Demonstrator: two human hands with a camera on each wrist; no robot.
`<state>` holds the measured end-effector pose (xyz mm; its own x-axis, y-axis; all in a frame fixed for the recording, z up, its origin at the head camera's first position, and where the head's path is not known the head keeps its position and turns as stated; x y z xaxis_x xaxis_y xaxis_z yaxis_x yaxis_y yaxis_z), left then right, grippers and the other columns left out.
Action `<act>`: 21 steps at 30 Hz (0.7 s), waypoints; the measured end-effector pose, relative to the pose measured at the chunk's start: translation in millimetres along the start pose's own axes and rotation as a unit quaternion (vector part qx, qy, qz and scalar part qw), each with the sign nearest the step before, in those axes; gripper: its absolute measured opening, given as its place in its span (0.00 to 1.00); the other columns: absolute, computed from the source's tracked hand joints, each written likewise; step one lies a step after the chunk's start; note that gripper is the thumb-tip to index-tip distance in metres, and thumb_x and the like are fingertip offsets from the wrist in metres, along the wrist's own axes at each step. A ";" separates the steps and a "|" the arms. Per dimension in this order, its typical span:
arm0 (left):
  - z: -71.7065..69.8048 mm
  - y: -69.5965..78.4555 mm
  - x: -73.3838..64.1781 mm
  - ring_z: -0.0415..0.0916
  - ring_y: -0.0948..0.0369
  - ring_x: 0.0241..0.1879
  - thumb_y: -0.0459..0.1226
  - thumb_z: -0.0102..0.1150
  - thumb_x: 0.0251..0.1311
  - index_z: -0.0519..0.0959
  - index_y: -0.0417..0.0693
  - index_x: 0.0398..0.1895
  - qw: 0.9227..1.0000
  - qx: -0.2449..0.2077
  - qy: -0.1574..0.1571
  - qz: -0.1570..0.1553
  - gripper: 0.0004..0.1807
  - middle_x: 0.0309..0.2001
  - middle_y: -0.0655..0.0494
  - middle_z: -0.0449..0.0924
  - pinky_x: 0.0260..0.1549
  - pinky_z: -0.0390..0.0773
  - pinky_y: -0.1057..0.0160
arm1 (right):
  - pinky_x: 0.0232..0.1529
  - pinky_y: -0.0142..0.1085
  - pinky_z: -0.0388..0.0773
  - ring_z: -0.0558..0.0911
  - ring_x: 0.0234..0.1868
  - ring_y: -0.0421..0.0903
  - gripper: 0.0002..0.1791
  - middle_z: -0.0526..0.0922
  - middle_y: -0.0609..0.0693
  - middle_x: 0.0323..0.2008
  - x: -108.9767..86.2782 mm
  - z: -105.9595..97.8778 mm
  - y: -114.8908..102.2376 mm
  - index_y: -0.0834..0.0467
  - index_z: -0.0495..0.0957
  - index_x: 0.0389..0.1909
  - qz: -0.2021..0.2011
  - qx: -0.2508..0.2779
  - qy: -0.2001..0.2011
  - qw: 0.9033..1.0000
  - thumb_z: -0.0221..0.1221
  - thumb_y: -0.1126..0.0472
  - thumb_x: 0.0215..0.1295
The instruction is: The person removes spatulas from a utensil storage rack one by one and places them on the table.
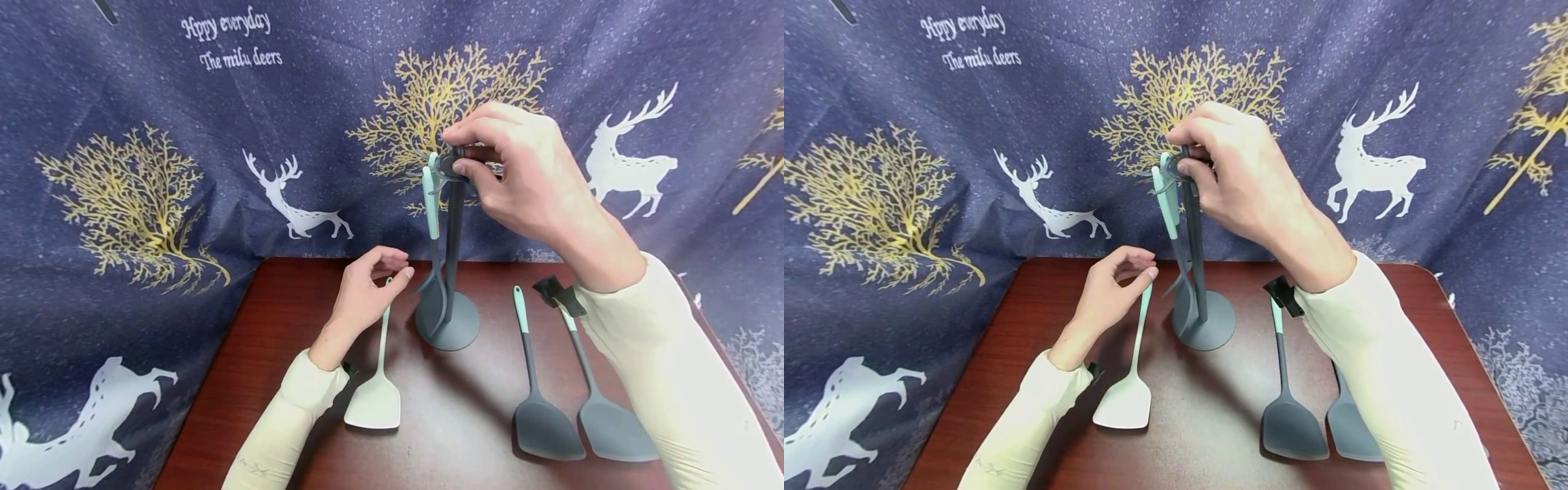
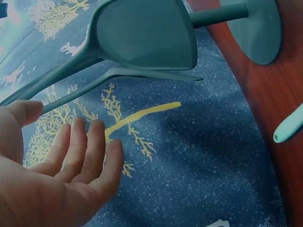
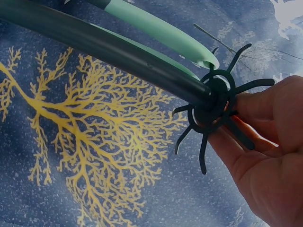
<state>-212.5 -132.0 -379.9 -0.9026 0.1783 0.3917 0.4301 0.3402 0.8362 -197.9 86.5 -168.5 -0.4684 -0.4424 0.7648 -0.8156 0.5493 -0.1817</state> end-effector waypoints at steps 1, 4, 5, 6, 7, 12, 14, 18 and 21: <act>0.4 1.0 0.3 0.86 0.65 0.47 0.38 0.71 0.69 0.86 0.53 0.52 1.000 -0.006 0.000 0.004 0.11 0.45 0.59 0.89 0.56 0.88 0.54 | 0.51 0.37 0.85 0.87 0.48 0.49 0.13 0.88 0.58 0.49 0.0 0.1 0.0 0.66 0.87 0.51 0.001 0.000 0.000 1.000 0.68 0.74 0.66; 2.0 4.7 1.4 0.86 0.62 0.48 0.37 0.71 0.68 0.85 0.51 0.53 0.999 -0.027 -0.003 0.017 0.12 0.46 0.52 0.89 0.57 0.87 0.48 | 0.51 0.37 0.85 0.87 0.47 0.48 0.13 0.88 0.58 0.50 -0.1 0.3 0.0 0.66 0.87 0.51 0.002 -0.001 -0.001 1.000 0.68 0.74 0.67; 2.5 5.9 1.9 0.86 0.62 0.48 0.37 0.71 0.68 0.85 0.50 0.54 0.999 -0.033 -0.003 0.021 0.13 0.47 0.49 0.89 0.58 0.87 0.47 | 0.51 0.37 0.85 0.87 0.47 0.48 0.13 0.88 0.58 0.50 -0.1 0.3 0.0 0.66 0.87 0.51 0.004 -0.001 -0.001 1.000 0.68 0.74 0.67; 3.0 6.9 2.4 0.86 0.61 0.49 0.36 0.71 0.68 0.85 0.50 0.54 0.999 -0.038 -0.003 0.024 0.13 0.47 0.48 0.89 0.58 0.87 0.47 | 0.51 0.37 0.85 0.87 0.48 0.48 0.13 0.88 0.58 0.50 -0.1 0.4 0.0 0.66 0.87 0.51 0.004 -0.001 -0.002 1.000 0.68 0.74 0.67; 3.6 7.9 3.0 0.86 0.61 0.49 0.36 0.71 0.68 0.85 0.50 0.54 0.999 -0.042 -0.003 0.027 0.13 0.48 0.47 0.89 0.58 0.87 0.47 | 0.51 0.37 0.85 0.87 0.48 0.48 0.13 0.88 0.58 0.50 -0.2 0.3 0.1 0.66 0.87 0.51 0.005 -0.001 -0.002 1.000 0.68 0.74 0.67; 7.0 11.8 5.7 0.86 0.60 0.50 0.35 0.72 0.67 0.85 0.48 0.56 0.998 -0.059 0.000 0.033 0.16 0.48 0.47 0.89 0.58 0.87 0.49 | 0.52 0.37 0.85 0.87 0.48 0.48 0.13 0.88 0.57 0.50 -0.5 0.2 0.5 0.66 0.87 0.51 0.010 0.001 -0.004 1.000 0.68 0.75 0.66; 8.8 13.7 6.9 0.87 0.59 0.49 0.35 0.73 0.67 0.84 0.47 0.56 0.997 -0.068 0.002 0.036 0.16 0.47 0.48 0.89 0.58 0.87 0.49 | 0.52 0.37 0.85 0.86 0.49 0.49 0.13 0.88 0.57 0.50 -0.5 0.4 0.7 0.66 0.87 0.51 0.011 0.001 -0.004 1.000 0.68 0.75 0.66; 12.3 17.7 9.0 0.87 0.58 0.49 0.35 0.73 0.66 0.84 0.47 0.56 0.996 -0.086 0.006 0.039 0.16 0.46 0.49 0.89 0.57 0.87 0.52 | 0.53 0.38 0.85 0.86 0.49 0.49 0.13 0.88 0.58 0.50 -0.4 0.6 0.5 0.66 0.87 0.51 0.009 0.001 -0.004 1.000 0.68 0.75 0.66; 14.9 20.2 10.3 0.87 0.58 0.49 0.34 0.72 0.66 0.84 0.46 0.56 0.995 -0.095 0.009 0.042 0.17 0.46 0.49 0.89 0.57 0.88 0.54 | 0.52 0.38 0.85 0.86 0.49 0.49 0.13 0.88 0.58 0.50 -0.3 0.9 0.4 0.66 0.87 0.51 0.007 0.001 -0.004 1.000 0.68 0.75 0.66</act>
Point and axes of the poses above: each hand's wrist, its own x-axis towards the middle knuckle, its own z-axis out of the palm, y = z × x, the point moved 5 cm from there along x, towards the middle knuckle
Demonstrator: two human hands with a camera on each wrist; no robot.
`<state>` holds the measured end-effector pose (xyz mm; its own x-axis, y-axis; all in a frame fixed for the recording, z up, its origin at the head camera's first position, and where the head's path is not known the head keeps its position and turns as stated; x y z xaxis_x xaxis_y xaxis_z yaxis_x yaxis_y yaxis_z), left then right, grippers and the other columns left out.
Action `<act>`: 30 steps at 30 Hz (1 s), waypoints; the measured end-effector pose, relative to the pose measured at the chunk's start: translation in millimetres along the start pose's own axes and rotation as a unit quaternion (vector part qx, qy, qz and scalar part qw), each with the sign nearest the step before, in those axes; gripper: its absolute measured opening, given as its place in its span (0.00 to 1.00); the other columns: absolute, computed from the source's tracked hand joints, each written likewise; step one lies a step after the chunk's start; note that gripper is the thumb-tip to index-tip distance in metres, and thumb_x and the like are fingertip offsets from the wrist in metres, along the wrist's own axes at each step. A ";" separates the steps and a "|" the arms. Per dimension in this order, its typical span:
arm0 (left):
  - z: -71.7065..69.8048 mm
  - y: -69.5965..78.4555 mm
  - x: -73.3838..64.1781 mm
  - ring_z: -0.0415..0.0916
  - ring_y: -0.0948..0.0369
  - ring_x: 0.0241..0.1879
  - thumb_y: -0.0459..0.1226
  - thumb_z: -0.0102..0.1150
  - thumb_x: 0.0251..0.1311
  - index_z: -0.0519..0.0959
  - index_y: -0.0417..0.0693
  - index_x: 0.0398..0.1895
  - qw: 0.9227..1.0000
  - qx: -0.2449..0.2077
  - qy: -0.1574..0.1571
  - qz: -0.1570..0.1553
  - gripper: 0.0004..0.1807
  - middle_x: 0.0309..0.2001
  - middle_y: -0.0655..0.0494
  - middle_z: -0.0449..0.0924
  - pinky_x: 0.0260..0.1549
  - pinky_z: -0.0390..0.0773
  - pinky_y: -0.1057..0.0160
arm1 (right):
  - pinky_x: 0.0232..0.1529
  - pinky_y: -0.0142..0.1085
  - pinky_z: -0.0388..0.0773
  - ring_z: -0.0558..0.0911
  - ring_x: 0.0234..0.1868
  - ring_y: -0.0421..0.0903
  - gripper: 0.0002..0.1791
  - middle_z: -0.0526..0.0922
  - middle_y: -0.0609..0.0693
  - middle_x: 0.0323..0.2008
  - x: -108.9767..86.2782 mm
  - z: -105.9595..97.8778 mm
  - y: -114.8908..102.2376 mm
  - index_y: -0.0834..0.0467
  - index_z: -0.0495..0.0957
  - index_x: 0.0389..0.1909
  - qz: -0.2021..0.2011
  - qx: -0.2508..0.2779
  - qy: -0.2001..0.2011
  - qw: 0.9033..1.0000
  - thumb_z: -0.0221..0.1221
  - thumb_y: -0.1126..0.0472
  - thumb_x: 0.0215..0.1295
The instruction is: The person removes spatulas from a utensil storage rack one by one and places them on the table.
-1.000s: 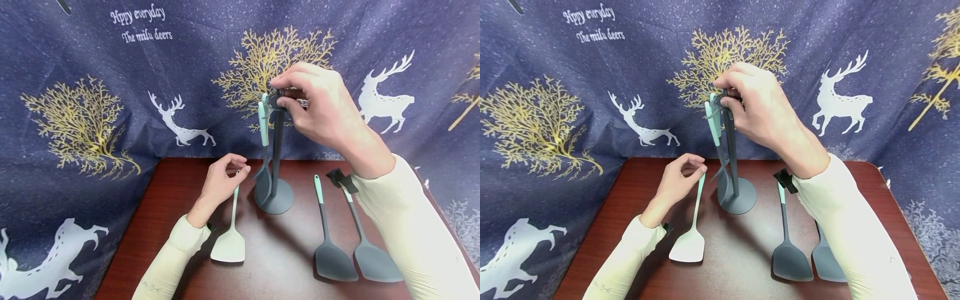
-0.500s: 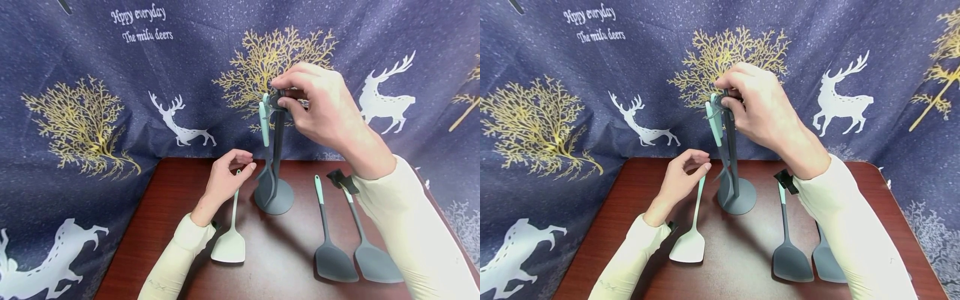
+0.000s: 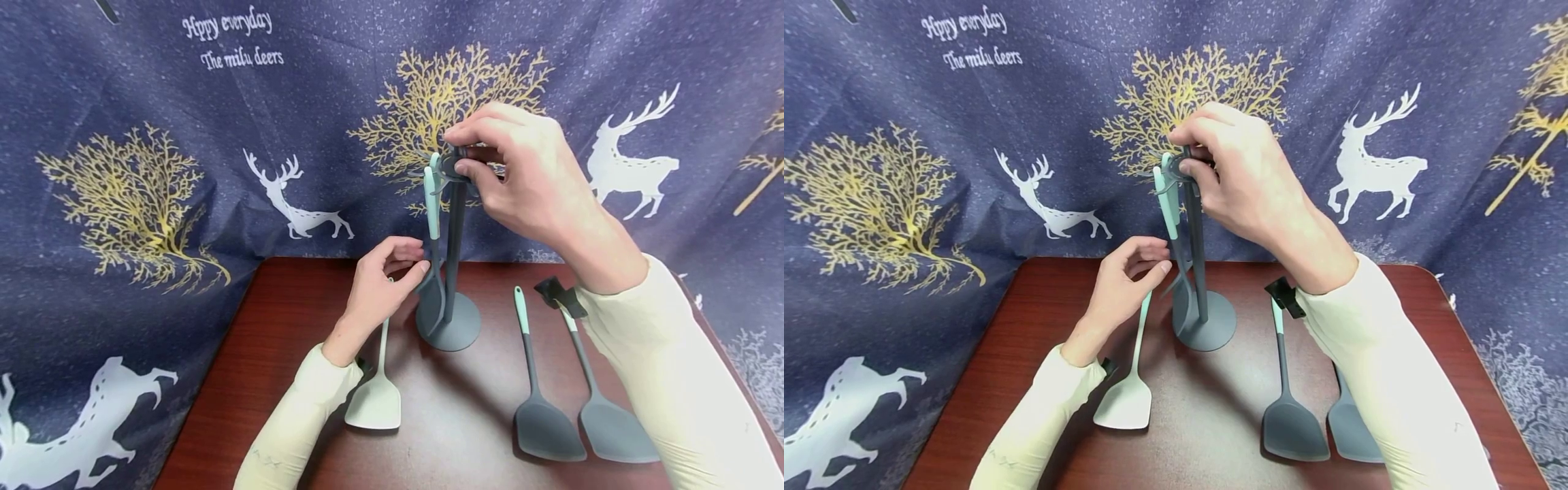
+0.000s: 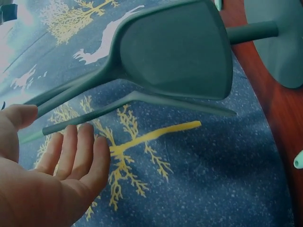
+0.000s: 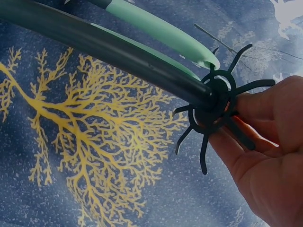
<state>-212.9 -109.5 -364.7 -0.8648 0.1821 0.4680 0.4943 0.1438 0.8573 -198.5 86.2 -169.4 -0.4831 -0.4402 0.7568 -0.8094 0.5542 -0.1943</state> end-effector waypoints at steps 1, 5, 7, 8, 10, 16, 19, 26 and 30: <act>1.1 0.9 0.4 0.87 0.58 0.49 0.33 0.72 0.66 0.84 0.46 0.57 1.000 -0.003 0.001 0.001 0.17 0.46 0.49 0.89 0.57 0.88 0.55 | 0.53 0.38 0.85 0.86 0.49 0.49 0.13 0.88 0.57 0.50 0.0 0.0 0.0 0.66 0.87 0.51 0.000 0.000 0.000 1.000 0.68 0.75 0.66; 5.3 3.6 2.5 0.87 0.55 0.49 0.32 0.72 0.66 0.83 0.46 0.58 1.000 -0.021 0.004 0.011 0.18 0.47 0.47 0.89 0.56 0.88 0.56 | 0.54 0.38 0.84 0.86 0.50 0.49 0.14 0.88 0.57 0.50 -0.4 -0.5 0.2 0.66 0.87 0.51 -0.001 -0.003 0.002 1.000 0.68 0.75 0.66; 7.4 4.5 3.3 0.87 0.53 0.50 0.32 0.71 0.66 0.83 0.46 0.59 0.999 -0.032 0.007 0.017 0.18 0.47 0.47 0.89 0.56 0.88 0.56 | 0.54 0.39 0.84 0.86 0.51 0.49 0.14 0.88 0.57 0.50 -0.5 -0.9 0.4 0.66 0.87 0.51 -0.001 -0.004 0.003 1.000 0.68 0.75 0.66; 8.4 5.1 3.9 0.87 0.52 0.50 0.31 0.71 0.67 0.83 0.46 0.60 0.999 -0.038 0.008 0.020 0.19 0.48 0.46 0.88 0.56 0.88 0.55 | 0.54 0.39 0.84 0.86 0.51 0.49 0.14 0.88 0.57 0.50 -0.6 -1.1 0.5 0.66 0.87 0.51 -0.001 -0.004 0.004 1.000 0.68 0.75 0.66; 10.5 6.1 4.6 0.86 0.52 0.50 0.31 0.70 0.67 0.82 0.44 0.61 0.998 -0.048 0.012 0.027 0.20 0.49 0.46 0.88 0.55 0.88 0.55 | 0.55 0.39 0.84 0.86 0.51 0.49 0.14 0.88 0.57 0.50 -0.7 -1.2 0.7 0.66 0.87 0.51 -0.001 -0.004 0.004 1.000 0.68 0.75 0.66; 16.8 11.6 7.8 0.86 0.51 0.51 0.30 0.70 0.67 0.80 0.43 0.63 0.996 -0.071 0.021 0.044 0.22 0.51 0.48 0.87 0.54 0.89 0.55 | 0.54 0.39 0.84 0.86 0.51 0.50 0.13 0.88 0.58 0.50 -0.6 -0.6 0.3 0.66 0.87 0.51 -0.004 -0.004 0.005 1.000 0.68 0.75 0.66; 19.7 14.1 9.4 0.86 0.51 0.51 0.29 0.69 0.67 0.80 0.44 0.63 0.996 -0.076 0.025 0.045 0.22 0.52 0.48 0.86 0.53 0.89 0.55 | 0.54 0.40 0.84 0.86 0.51 0.50 0.13 0.88 0.58 0.50 -0.6 -0.4 -0.1 0.66 0.87 0.51 -0.006 -0.006 0.005 1.000 0.68 0.74 0.67; 26.1 15.2 9.9 0.86 0.50 0.50 0.25 0.63 0.67 0.78 0.43 0.65 0.995 -0.087 0.025 0.053 0.23 0.52 0.41 0.84 0.52 0.90 0.55 | 0.55 0.42 0.84 0.86 0.51 0.51 0.12 0.88 0.58 0.50 -0.2 0.0 -0.4 0.66 0.87 0.51 -0.004 -0.011 0.005 1.000 0.68 0.73 0.67; 28.0 16.0 9.4 0.86 0.47 0.48 0.23 0.62 0.67 0.77 0.42 0.64 0.994 -0.088 0.022 0.062 0.23 0.51 0.37 0.83 0.50 0.90 0.55 | 0.54 0.41 0.84 0.86 0.50 0.50 0.12 0.88 0.58 0.50 -0.5 -0.2 -0.4 0.66 0.87 0.51 -0.006 -0.011 0.005 1.000 0.68 0.73 0.67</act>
Point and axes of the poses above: each hand's wrist, its own x-axis towards the middle knuckle, its own z-axis out of the palm, y = z × x, the point moved 5 cm from there along x, towards the middle knuckle
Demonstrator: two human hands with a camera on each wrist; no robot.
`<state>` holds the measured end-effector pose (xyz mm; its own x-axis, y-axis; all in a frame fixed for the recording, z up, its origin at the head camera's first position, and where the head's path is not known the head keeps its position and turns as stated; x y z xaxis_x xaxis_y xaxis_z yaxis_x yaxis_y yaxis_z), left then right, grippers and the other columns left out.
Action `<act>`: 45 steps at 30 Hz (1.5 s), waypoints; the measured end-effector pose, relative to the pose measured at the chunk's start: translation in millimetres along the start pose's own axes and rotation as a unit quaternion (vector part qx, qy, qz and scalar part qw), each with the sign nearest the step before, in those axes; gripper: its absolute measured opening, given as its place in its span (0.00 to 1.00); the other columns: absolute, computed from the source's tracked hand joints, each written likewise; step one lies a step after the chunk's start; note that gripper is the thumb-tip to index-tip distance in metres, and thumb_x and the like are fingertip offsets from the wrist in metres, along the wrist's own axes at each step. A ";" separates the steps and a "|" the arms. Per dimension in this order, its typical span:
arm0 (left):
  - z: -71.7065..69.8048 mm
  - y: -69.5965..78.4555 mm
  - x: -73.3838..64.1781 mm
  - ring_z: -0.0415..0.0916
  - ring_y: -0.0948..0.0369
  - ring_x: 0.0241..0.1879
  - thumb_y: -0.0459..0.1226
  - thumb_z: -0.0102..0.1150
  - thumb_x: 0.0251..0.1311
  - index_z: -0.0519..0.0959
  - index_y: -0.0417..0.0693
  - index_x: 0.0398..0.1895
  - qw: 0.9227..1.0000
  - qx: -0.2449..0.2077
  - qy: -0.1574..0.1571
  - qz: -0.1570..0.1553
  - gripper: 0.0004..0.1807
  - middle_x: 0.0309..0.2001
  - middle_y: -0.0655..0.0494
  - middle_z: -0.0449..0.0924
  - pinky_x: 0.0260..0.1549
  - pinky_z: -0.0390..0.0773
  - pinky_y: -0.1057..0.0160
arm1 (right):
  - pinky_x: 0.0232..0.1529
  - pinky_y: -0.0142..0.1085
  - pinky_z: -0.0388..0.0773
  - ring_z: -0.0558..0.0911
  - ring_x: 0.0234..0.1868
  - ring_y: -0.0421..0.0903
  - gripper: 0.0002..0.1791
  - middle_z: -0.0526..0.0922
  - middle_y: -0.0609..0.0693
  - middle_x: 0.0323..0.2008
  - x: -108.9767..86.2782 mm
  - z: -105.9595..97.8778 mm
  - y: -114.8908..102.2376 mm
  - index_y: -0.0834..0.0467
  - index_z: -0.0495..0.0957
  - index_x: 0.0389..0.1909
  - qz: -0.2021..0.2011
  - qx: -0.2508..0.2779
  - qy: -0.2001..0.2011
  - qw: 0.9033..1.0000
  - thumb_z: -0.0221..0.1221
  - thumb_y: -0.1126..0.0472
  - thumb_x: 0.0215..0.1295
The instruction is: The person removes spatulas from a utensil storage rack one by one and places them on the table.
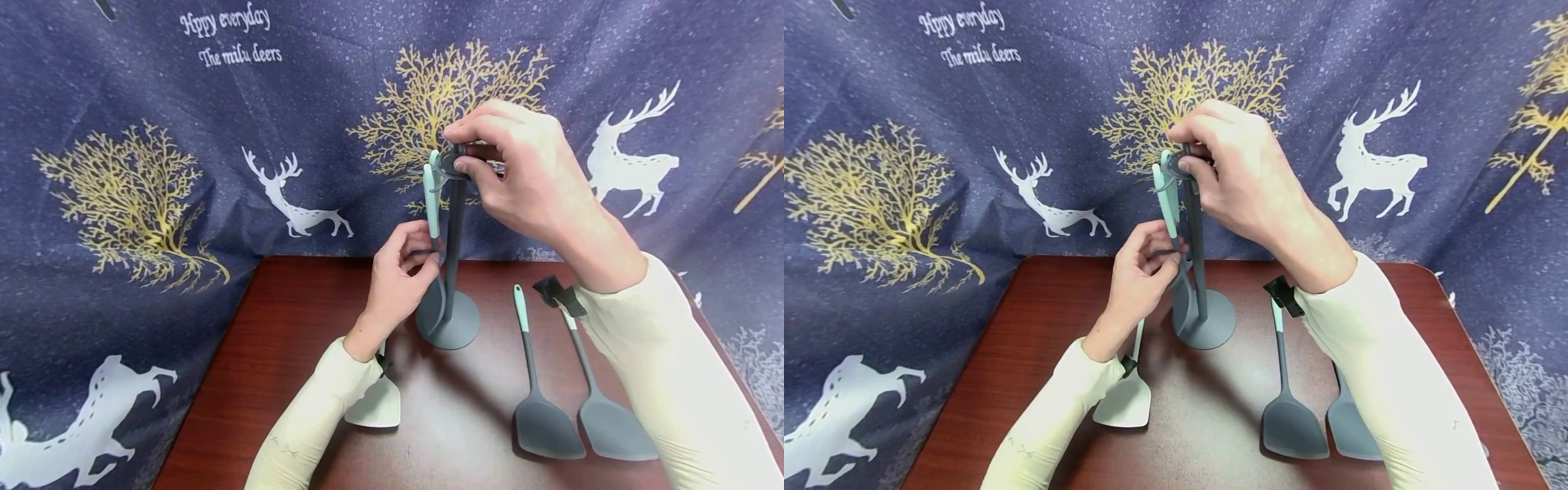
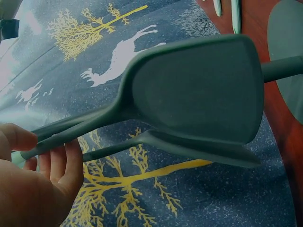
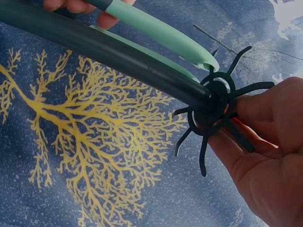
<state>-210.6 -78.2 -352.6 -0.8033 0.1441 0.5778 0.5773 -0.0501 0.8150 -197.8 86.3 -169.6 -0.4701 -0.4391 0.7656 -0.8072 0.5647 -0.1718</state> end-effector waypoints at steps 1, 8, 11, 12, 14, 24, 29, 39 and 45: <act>0.0 0.1 0.0 0.86 0.49 0.48 0.23 0.61 0.67 0.77 0.41 0.64 1.000 0.002 0.000 0.001 0.23 0.50 0.36 0.83 0.49 0.90 0.55 | 0.54 0.41 0.84 0.86 0.50 0.51 0.12 0.88 0.58 0.50 0.1 0.1 0.0 0.66 0.87 0.51 -0.001 0.000 0.000 1.000 0.68 0.73 0.67; 0.9 2.4 -0.1 0.87 0.50 0.46 0.22 0.61 0.67 0.77 0.40 0.62 1.000 0.001 -0.003 0.002 0.21 0.48 0.36 0.85 0.47 0.91 0.55 | 0.53 0.40 0.85 0.86 0.50 0.50 0.13 0.88 0.58 0.50 0.6 0.4 0.3 0.66 0.87 0.51 0.001 0.002 -0.001 1.000 0.68 0.74 0.67; 1.0 3.3 -0.5 0.88 0.50 0.46 0.23 0.62 0.67 0.77 0.39 0.62 1.000 -0.004 -0.004 0.002 0.21 0.48 0.36 0.85 0.47 0.91 0.55 | 0.54 0.40 0.85 0.86 0.51 0.50 0.13 0.88 0.58 0.50 0.5 0.0 0.5 0.66 0.87 0.51 0.002 0.004 0.000 1.000 0.68 0.74 0.66; 0.9 3.4 -0.9 0.88 0.49 0.46 0.23 0.62 0.67 0.77 0.39 0.62 1.000 -0.004 -0.005 0.001 0.21 0.48 0.36 0.85 0.47 0.91 0.55 | 0.55 0.40 0.84 0.86 0.51 0.50 0.14 0.88 0.58 0.50 0.5 0.0 0.5 0.66 0.87 0.52 0.002 0.004 0.000 1.000 0.68 0.74 0.66; 0.7 3.9 -1.5 0.88 0.49 0.45 0.23 0.63 0.67 0.77 0.39 0.62 1.000 -0.006 -0.005 0.000 0.21 0.48 0.37 0.85 0.46 0.92 0.55 | 0.56 0.40 0.84 0.86 0.52 0.50 0.14 0.88 0.58 0.50 0.4 0.2 0.4 0.66 0.87 0.52 0.001 0.005 -0.001 1.000 0.68 0.75 0.66; 1.1 6.1 -2.4 0.88 0.48 0.41 0.22 0.65 0.65 0.79 0.38 0.59 1.000 -0.013 -0.002 0.004 0.20 0.44 0.35 0.85 0.42 0.92 0.55 | 0.57 0.40 0.84 0.86 0.52 0.51 0.14 0.88 0.58 0.50 0.1 0.2 0.8 0.66 0.87 0.52 0.001 0.003 0.000 1.000 0.68 0.74 0.66; -0.1 7.0 -3.5 0.88 0.50 0.41 0.22 0.65 0.65 0.79 0.37 0.60 1.000 -0.017 -0.002 0.002 0.20 0.46 0.37 0.85 0.42 0.92 0.55 | 0.57 0.41 0.84 0.86 0.52 0.51 0.14 0.88 0.58 0.50 -0.1 0.2 0.8 0.66 0.87 0.52 -0.001 0.002 -0.002 1.000 0.68 0.74 0.66; -5.2 14.6 -6.0 0.87 0.49 0.41 0.21 0.64 0.65 0.78 0.36 0.61 1.000 -0.031 0.000 0.004 0.21 0.47 0.41 0.85 0.43 0.92 0.53 | 0.57 0.43 0.84 0.86 0.52 0.52 0.14 0.88 0.58 0.50 0.0 0.4 0.3 0.66 0.87 0.52 -0.002 0.001 -0.002 1.000 0.68 0.74 0.66; -6.6 16.0 -7.4 0.88 0.48 0.41 0.22 0.65 0.66 0.78 0.36 0.60 0.999 -0.033 0.001 0.003 0.20 0.46 0.40 0.85 0.41 0.93 0.53 | 0.57 0.40 0.84 0.86 0.52 0.51 0.14 0.88 0.58 0.50 -0.6 0.6 0.3 0.66 0.87 0.52 0.002 0.002 -0.001 1.000 0.68 0.74 0.66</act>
Point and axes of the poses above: each hand's wrist, its own x-axis towards the middle knuckle, its own z-axis out of the palm, y = z × x, the point moved 5 cm from there along x, towards the middle knuckle
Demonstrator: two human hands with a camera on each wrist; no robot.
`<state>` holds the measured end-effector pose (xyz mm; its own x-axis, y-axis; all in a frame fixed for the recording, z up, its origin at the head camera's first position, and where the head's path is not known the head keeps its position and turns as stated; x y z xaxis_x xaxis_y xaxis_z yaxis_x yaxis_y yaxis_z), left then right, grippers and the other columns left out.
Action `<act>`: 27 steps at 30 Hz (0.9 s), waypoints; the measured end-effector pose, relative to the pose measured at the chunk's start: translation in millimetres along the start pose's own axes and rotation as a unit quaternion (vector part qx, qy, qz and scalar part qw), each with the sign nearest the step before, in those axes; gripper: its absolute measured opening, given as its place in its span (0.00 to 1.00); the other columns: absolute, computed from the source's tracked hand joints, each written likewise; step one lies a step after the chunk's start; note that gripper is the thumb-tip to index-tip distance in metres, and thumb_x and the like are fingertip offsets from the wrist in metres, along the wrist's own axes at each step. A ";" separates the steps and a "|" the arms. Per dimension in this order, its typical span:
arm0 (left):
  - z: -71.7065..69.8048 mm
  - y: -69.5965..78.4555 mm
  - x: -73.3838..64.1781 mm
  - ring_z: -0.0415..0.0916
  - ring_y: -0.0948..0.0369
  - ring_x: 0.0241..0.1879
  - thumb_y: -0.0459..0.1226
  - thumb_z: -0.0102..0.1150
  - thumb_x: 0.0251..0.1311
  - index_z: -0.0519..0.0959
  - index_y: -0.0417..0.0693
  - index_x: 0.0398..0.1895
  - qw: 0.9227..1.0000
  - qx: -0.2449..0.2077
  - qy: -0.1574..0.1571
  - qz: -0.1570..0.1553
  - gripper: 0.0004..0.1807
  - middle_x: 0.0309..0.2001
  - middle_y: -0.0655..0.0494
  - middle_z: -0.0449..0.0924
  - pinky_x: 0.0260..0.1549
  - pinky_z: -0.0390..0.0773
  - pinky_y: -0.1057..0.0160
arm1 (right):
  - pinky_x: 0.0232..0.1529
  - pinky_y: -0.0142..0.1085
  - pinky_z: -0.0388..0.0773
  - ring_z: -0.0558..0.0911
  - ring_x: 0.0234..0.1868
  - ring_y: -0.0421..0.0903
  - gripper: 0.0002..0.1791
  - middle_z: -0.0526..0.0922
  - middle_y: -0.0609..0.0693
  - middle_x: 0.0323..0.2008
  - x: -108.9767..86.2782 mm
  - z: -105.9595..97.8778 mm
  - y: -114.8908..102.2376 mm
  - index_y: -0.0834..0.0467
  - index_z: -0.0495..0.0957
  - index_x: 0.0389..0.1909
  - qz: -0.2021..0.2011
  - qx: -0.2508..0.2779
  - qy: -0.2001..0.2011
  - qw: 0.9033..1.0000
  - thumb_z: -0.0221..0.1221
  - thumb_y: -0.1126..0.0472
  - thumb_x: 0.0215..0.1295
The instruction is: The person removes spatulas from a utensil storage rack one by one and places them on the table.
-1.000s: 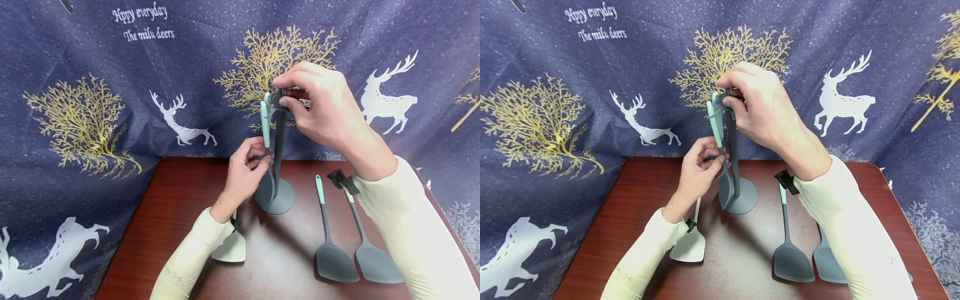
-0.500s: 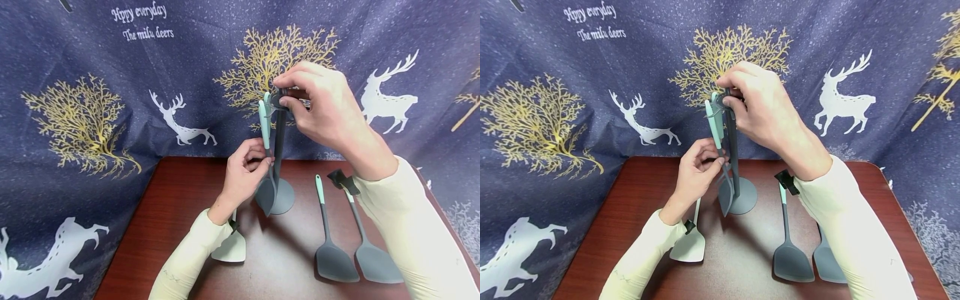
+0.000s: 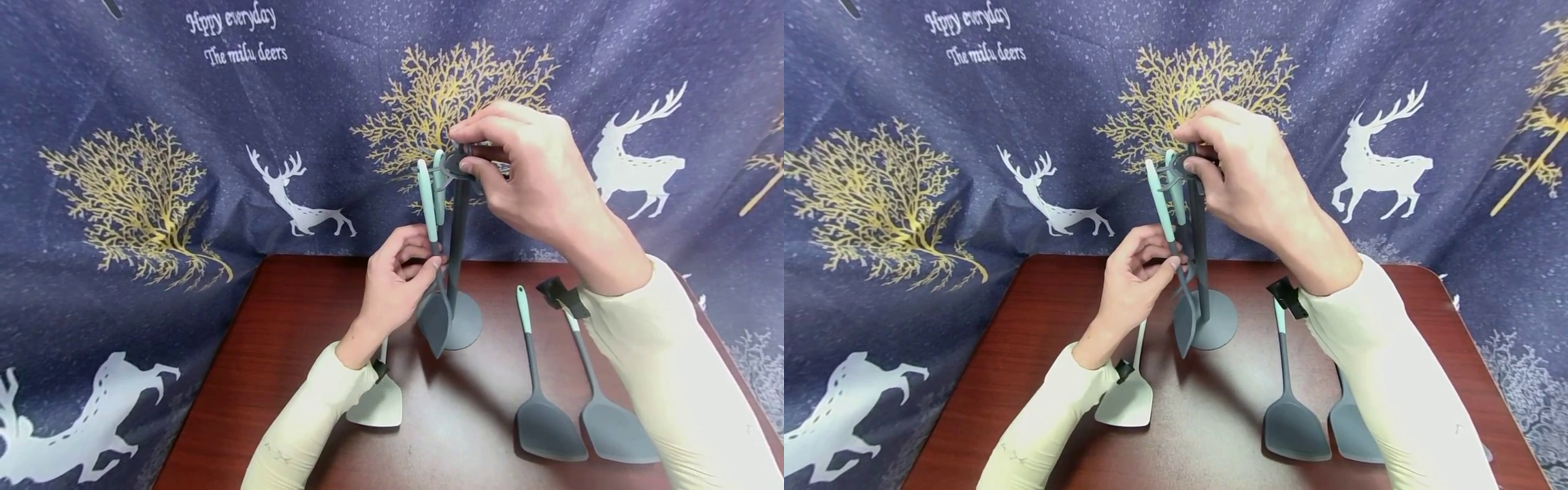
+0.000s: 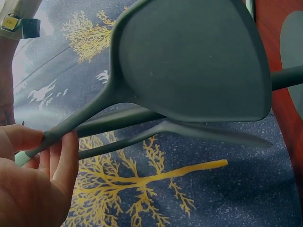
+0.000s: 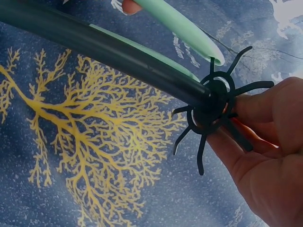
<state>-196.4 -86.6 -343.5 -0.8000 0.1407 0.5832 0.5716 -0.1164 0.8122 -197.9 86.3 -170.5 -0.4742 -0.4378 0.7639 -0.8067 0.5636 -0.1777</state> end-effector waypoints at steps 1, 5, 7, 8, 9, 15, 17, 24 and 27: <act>0.0 -0.1 0.1 0.88 0.48 0.41 0.22 0.65 0.66 0.78 0.36 0.60 1.000 -0.001 0.001 -0.001 0.20 0.46 0.40 0.85 0.41 0.93 0.53 | 0.57 0.39 0.84 0.86 0.52 0.50 0.14 0.88 0.57 0.50 -0.1 -0.1 0.1 0.66 0.87 0.52 0.001 0.000 0.000 1.000 0.68 0.74 0.66; -0.8 0.5 -0.3 0.88 0.49 0.40 0.22 0.65 0.65 0.78 0.36 0.60 1.000 -0.006 0.005 -0.003 0.20 0.46 0.40 0.85 0.40 0.93 0.54 | 0.56 0.37 0.84 0.86 0.52 0.49 0.14 0.88 0.57 0.50 -0.4 -0.1 0.4 0.65 0.87 0.52 0.006 0.003 0.000 1.000 0.68 0.75 0.66; -1.3 1.0 -0.2 0.88 0.49 0.40 0.22 0.65 0.65 0.78 0.35 0.60 1.000 -0.009 0.007 -0.004 0.20 0.44 0.40 0.85 0.39 0.93 0.53 | 0.56 0.38 0.84 0.86 0.52 0.49 0.14 0.88 0.57 0.50 -0.5 -0.2 0.4 0.65 0.87 0.52 0.007 0.002 -0.001 1.000 0.68 0.74 0.66; -1.5 1.3 -0.1 0.88 0.49 0.40 0.21 0.65 0.65 0.78 0.35 0.59 1.000 -0.011 0.008 -0.004 0.20 0.44 0.39 0.85 0.39 0.93 0.53 | 0.56 0.39 0.85 0.86 0.52 0.50 0.14 0.88 0.57 0.50 -0.5 -0.3 0.4 0.66 0.87 0.52 0.007 0.001 -0.001 1.000 0.68 0.74 0.66; -1.6 1.7 -0.1 0.87 0.48 0.40 0.21 0.65 0.65 0.78 0.34 0.59 1.000 -0.013 0.008 -0.003 0.20 0.44 0.38 0.85 0.39 0.93 0.53 | 0.57 0.39 0.84 0.86 0.52 0.50 0.15 0.88 0.57 0.50 -0.3 -0.4 0.3 0.66 0.87 0.53 0.007 0.000 -0.001 1.000 0.68 0.74 0.66; -3.0 2.9 0.5 0.87 0.47 0.40 0.21 0.65 0.65 0.78 0.34 0.59 1.000 -0.016 0.010 -0.001 0.20 0.44 0.38 0.86 0.38 0.93 0.50 | 0.58 0.41 0.84 0.86 0.53 0.50 0.14 0.88 0.57 0.50 0.3 -1.0 0.5 0.65 0.87 0.52 0.009 -0.003 -0.001 1.000 0.68 0.74 0.66; -4.1 2.7 0.4 0.87 0.49 0.40 0.22 0.65 0.65 0.78 0.34 0.59 1.000 -0.016 0.011 -0.002 0.20 0.44 0.38 0.86 0.38 0.93 0.49 | 0.58 0.41 0.83 0.86 0.53 0.50 0.14 0.88 0.57 0.50 0.2 -1.1 0.6 0.65 0.87 0.52 0.010 -0.003 0.000 1.000 0.68 0.74 0.66; -10.5 5.3 -2.1 0.88 0.54 0.40 0.21 0.66 0.65 0.78 0.33 0.59 1.000 -0.018 0.009 -0.001 0.20 0.45 0.35 0.85 0.40 0.93 0.52 | 0.57 0.39 0.83 0.86 0.53 0.50 0.14 0.88 0.57 0.50 0.4 -0.6 0.8 0.66 0.87 0.52 0.008 0.000 -0.002 1.000 0.68 0.74 0.66; -13.0 6.2 -3.2 0.88 0.54 0.40 0.21 0.66 0.65 0.77 0.33 0.59 1.000 -0.020 0.011 0.000 0.20 0.44 0.36 0.85 0.40 0.93 0.51 | 0.57 0.41 0.83 0.86 0.53 0.50 0.14 0.89 0.57 0.50 0.5 -0.4 0.6 0.66 0.87 0.52 0.007 0.000 -0.001 1.000 0.69 0.74 0.66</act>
<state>-192.7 -100.6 -340.5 -0.8042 0.1192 0.5823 0.5642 -0.1551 0.8110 -198.5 86.7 -170.0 -0.4862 -0.4314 0.7599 -0.8001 0.5694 -0.1887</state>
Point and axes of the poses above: each hand's wrist, its own x-axis towards the middle knuckle, its own z-axis out of the palm, y = z × x, the point moved 5 cm from there along x, towards the middle knuckle
